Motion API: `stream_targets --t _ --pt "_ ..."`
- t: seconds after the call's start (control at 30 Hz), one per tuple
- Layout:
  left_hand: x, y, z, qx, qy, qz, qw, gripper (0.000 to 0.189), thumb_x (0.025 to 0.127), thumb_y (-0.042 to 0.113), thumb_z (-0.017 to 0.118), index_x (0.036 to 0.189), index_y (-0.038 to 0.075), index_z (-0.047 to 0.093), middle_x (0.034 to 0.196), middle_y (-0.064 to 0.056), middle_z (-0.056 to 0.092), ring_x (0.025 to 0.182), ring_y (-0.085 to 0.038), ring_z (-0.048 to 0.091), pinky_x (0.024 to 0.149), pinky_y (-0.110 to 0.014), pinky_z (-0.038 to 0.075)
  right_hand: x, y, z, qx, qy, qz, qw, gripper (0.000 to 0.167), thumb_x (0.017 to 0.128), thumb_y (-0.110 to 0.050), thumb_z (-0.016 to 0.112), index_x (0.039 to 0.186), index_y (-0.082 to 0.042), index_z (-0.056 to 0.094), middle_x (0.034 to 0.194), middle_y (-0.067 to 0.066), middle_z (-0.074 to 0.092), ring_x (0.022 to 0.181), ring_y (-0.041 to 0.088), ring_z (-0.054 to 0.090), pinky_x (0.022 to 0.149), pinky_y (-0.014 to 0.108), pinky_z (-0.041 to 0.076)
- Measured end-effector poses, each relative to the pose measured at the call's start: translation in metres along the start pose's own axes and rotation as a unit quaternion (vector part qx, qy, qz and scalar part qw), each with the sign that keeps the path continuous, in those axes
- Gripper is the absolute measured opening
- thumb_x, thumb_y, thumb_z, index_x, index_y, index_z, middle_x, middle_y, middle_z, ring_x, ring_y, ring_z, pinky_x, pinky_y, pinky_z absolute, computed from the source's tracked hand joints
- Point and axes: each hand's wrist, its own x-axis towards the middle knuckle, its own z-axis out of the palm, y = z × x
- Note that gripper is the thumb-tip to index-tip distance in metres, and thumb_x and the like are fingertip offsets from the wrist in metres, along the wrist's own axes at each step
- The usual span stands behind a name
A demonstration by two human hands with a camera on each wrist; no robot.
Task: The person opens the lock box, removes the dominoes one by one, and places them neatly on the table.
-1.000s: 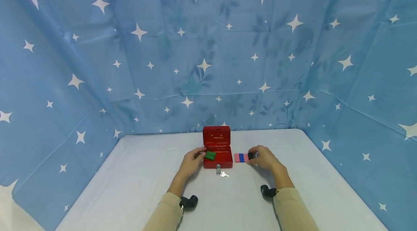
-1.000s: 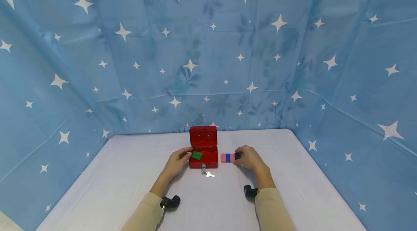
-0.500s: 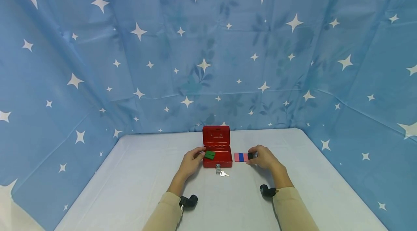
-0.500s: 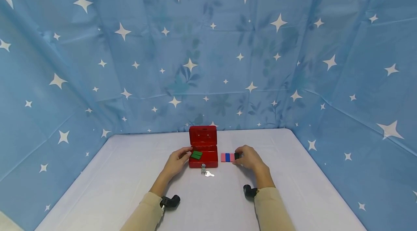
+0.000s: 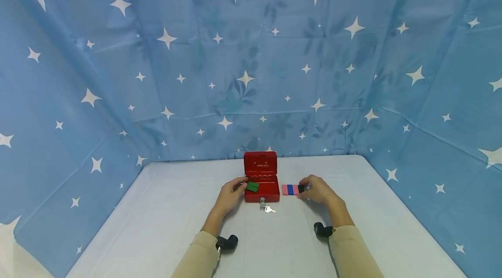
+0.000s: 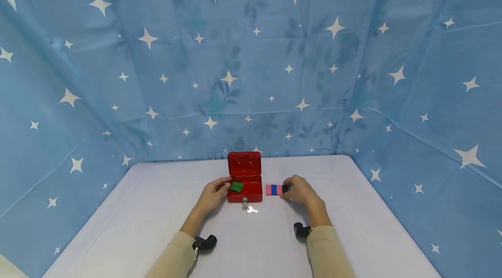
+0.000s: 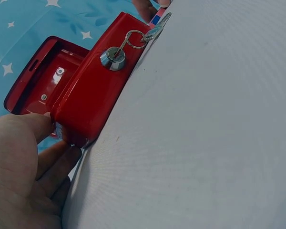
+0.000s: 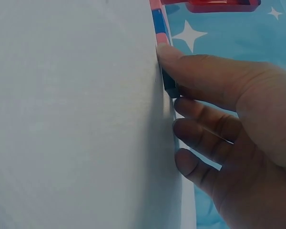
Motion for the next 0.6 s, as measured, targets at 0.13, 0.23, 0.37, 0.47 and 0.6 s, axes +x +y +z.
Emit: stream_targets --t 0.13,0.23,0.37,0.47,0.6 --pt "-0.0006 0.0011 0.0004 -0.005 0.000 -0.009 0.9999 0.034 0.107 0.022 0.060 0.139 0.013 0.066 0.147 -0.007 0.063 0.137 -0.028 0.058 0.114 -0.050 0.049 0.0006 0.0022 -0.0008 -0.004 0.002 -0.012 0.9999 0.049 0.083 -0.014 0.087 0.128 0.000 0.071 0.125 0.016 0.068 0.117 0.033 0.060 0.106 0.060 0.050" --pt "-0.0010 0.0017 0.0002 -0.006 0.001 -0.007 1.0000 0.034 0.107 0.022 0.060 0.139 0.013 0.066 0.147 -0.007 0.063 0.136 -0.029 0.059 0.114 -0.049 0.049 0.0006 0.0029 -0.0014 -0.011 0.003 -0.022 0.9997 0.047 0.083 -0.011 0.086 0.127 0.001 0.071 0.124 0.017 0.069 0.115 0.033 0.060 0.104 0.059 0.050" --pt "-0.0013 0.0023 -0.0003 -0.004 0.000 0.001 1.0000 0.034 0.107 0.022 0.059 0.139 0.011 0.066 0.146 -0.009 0.064 0.135 -0.030 0.059 0.113 -0.050 0.050 0.0003 0.0020 -0.0013 -0.008 0.003 -0.021 0.9998 0.047 0.084 -0.011 0.085 0.127 0.001 0.070 0.125 0.018 0.068 0.116 0.034 0.060 0.105 0.059 0.049" --pt "-0.0014 0.0029 -0.0006 -0.004 0.000 0.008 1.0000 0.034 0.107 0.020 0.059 0.139 0.009 0.066 0.145 -0.010 0.064 0.134 -0.031 0.060 0.112 -0.051 0.050 0.0006 0.0018 -0.0010 -0.008 0.003 -0.023 0.9997 0.047 0.084 -0.011 0.085 0.128 0.001 0.070 0.126 0.019 0.068 0.117 0.035 0.060 0.106 0.059 0.049" --pt "-0.0008 0.0022 -0.0003 -0.004 0.001 0.012 0.9999 0.034 0.107 0.020 0.058 0.138 0.008 0.066 0.144 -0.011 0.064 0.133 -0.032 0.060 0.112 -0.052 0.050 0.0003 0.0018 -0.0009 -0.010 0.003 -0.025 0.9996 0.047 0.084 -0.010 0.085 0.128 0.002 0.070 0.127 0.019 0.068 0.118 0.035 0.060 0.106 0.060 0.049"
